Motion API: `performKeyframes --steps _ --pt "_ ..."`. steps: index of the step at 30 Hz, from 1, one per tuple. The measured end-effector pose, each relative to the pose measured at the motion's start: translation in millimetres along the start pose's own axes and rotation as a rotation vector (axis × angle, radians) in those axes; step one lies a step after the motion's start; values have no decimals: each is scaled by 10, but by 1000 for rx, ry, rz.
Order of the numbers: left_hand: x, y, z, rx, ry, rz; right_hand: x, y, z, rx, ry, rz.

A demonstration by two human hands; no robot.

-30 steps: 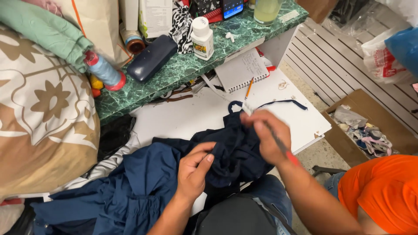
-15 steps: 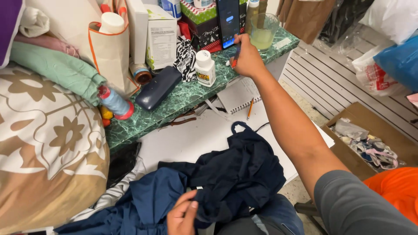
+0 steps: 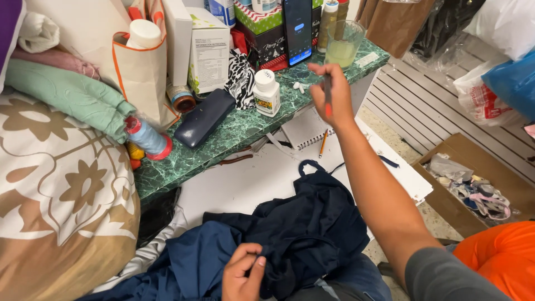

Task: Tailoring a blue garment by marking and picking at seams with tools

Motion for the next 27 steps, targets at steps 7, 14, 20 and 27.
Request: performKeyframes --steps 7,14,20,27 --pt "-153 -31 116 139 -208 -46 -95 1144 -501 -166 -181 7" --pt "-224 -86 488 -268 -277 -41 -50 430 -342 -100 90 -99" --pt "-208 77 60 -74 -157 107 -72 501 -633 -41 -136 -90" --pt "32 66 80 -235 -371 344 -956 2532 -954 -331 -489 -696"
Point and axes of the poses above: each hand's wrist, its own y-axis away from the middle knuckle, its own x-axis out of the back of the hand, z = x × y, the point moved 8 cm from there along -y, towards the middle knuckle, and after that the axes turned 8 degrees about x, right-handed, at the moved point
